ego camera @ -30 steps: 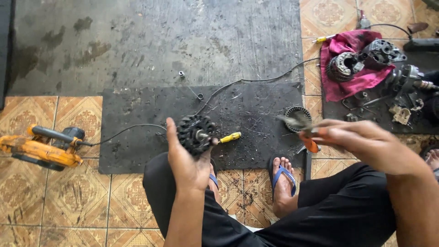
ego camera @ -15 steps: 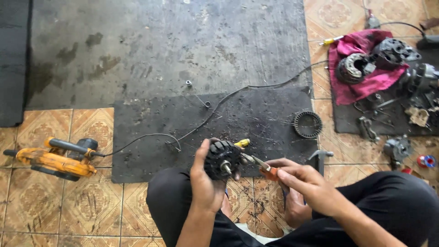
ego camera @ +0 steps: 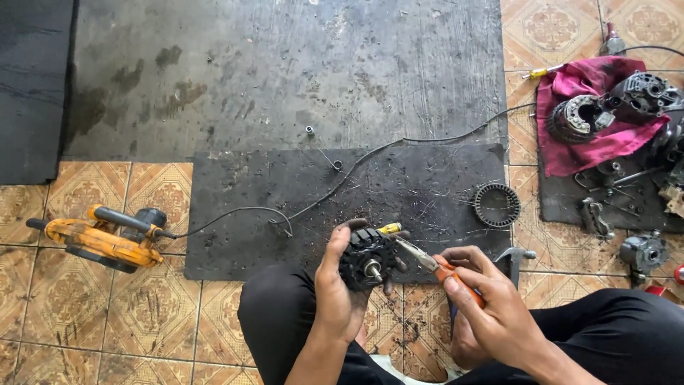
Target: Removing copper windings from a motor stator using pliers and a screwdriver for prying.
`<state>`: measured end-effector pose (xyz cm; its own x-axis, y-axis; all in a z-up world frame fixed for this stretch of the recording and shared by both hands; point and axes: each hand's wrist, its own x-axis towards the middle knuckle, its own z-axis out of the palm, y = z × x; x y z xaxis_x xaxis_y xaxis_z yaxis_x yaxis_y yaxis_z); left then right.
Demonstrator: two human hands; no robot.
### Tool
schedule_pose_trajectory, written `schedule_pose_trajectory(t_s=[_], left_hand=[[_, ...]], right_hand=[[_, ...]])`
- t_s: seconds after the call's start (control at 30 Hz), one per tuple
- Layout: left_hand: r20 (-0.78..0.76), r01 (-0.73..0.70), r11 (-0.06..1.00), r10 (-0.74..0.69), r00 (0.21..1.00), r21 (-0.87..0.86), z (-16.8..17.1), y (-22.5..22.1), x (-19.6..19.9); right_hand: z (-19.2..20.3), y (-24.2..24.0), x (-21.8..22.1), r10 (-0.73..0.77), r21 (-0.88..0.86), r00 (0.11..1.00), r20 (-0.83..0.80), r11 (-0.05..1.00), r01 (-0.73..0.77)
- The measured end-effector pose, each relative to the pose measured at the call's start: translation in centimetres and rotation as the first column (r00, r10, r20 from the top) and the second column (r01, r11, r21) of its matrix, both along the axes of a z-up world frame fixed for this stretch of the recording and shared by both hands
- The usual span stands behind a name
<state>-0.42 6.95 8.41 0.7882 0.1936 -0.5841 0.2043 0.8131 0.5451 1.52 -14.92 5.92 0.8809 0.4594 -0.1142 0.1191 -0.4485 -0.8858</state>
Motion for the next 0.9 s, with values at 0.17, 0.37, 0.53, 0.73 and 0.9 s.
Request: schedule_pose_trajectory(t_s=[0.17,0.37,0.53,0.73,0.9], left_hand=[[-0.051,-0.01,0.999,0.009,0.999,-0.035,-0.2,-0.5,0.2],[-0.109,0.009,0.99,-0.025,0.994,-0.142,-0.2,-0.5,0.5],[-0.121,-0.013,0.989,-0.005,0.993,-0.148,0.0,-0.9,0.3],[-0.052,-0.003,0.991,-0.004,0.999,-0.133,0.3,-1.4,0.6],[-0.035,-0.03,0.995,0.027,0.999,-0.1,0.4,-1.7,0.7]], right_hand=[[-0.6,0.1,-0.3,-0.004,-0.008,0.999,0.053,1.0,0.005],[-0.4,0.1,-0.6,0.008,0.053,0.998,0.056,0.999,-0.011],[0.2,0.1,-0.5,0.067,0.178,0.993,0.093,0.981,-0.082],[0.8,0.2,-0.2,0.09,0.231,0.99,0.105,0.966,-0.113],[0.5,-0.2,0.1,0.086,0.231,0.984,0.155,0.966,-0.121]])
